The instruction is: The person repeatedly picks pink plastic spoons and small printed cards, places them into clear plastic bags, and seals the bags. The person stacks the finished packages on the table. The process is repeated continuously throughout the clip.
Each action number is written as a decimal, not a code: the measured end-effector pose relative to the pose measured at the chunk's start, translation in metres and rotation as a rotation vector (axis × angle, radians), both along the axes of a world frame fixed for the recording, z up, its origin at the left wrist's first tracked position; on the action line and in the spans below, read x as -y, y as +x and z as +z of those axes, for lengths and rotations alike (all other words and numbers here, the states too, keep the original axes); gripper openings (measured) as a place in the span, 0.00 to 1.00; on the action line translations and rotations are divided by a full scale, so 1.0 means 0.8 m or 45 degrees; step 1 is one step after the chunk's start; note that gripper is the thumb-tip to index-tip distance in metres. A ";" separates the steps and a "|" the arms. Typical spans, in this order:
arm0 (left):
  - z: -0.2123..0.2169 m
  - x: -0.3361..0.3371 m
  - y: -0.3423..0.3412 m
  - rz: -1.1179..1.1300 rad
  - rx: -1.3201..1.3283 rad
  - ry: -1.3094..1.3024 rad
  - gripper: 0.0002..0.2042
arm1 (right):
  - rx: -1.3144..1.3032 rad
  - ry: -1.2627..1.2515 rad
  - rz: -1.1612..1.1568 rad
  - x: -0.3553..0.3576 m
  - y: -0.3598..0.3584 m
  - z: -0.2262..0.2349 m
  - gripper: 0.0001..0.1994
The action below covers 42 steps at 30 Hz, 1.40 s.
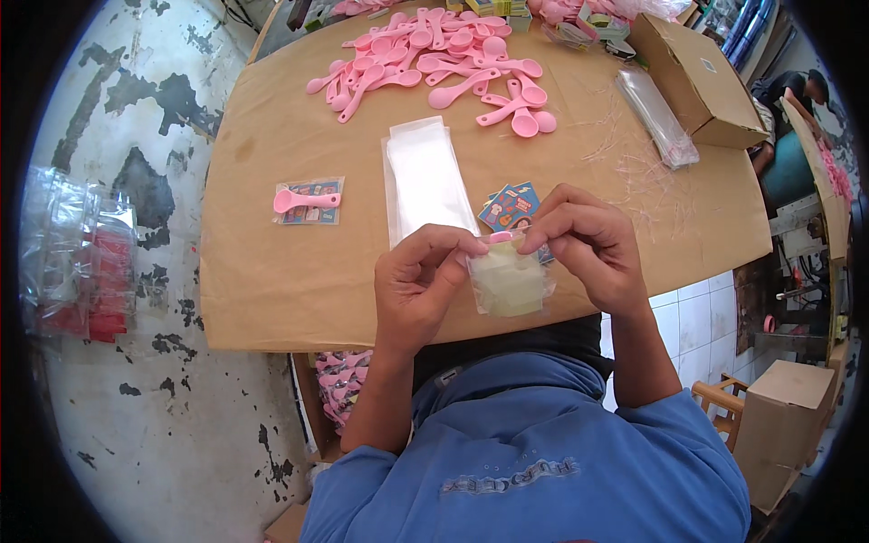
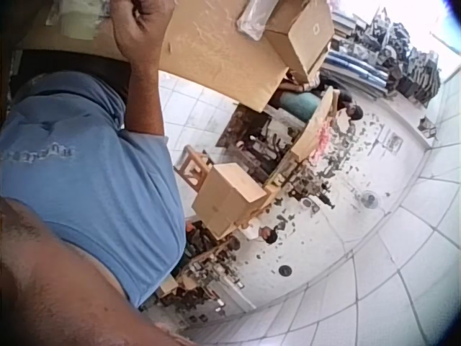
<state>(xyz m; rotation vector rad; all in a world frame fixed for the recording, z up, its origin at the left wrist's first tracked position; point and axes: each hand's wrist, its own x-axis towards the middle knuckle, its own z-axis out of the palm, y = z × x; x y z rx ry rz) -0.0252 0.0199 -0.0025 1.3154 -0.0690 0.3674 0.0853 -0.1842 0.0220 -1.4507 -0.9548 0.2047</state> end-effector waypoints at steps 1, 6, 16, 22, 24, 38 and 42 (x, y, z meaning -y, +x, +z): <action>-0.002 -0.003 0.000 -0.006 0.016 -0.004 0.04 | 0.000 -0.003 0.004 -0.001 -0.002 0.004 0.06; 0.003 -0.004 0.001 -0.046 0.021 -0.205 0.04 | -0.111 -0.115 -0.055 -0.008 -0.010 0.005 0.02; 0.014 0.000 0.000 -0.016 -0.135 -0.210 0.23 | -0.541 0.133 -0.013 -0.016 -0.011 0.001 0.21; -0.002 0.004 -0.003 -0.170 -0.071 -0.058 0.14 | -0.438 0.254 0.061 -0.009 -0.003 -0.004 0.18; 0.000 0.004 0.000 -0.197 0.014 -0.067 0.13 | -0.545 0.276 -0.035 -0.005 0.002 -0.002 0.18; 0.006 -0.005 0.010 -0.269 0.361 0.389 0.16 | -0.707 0.070 0.057 -0.011 -0.009 -0.013 0.10; 0.009 -0.010 -0.001 -0.218 0.304 0.265 0.13 | -0.614 -0.007 0.017 0.005 -0.001 0.001 0.08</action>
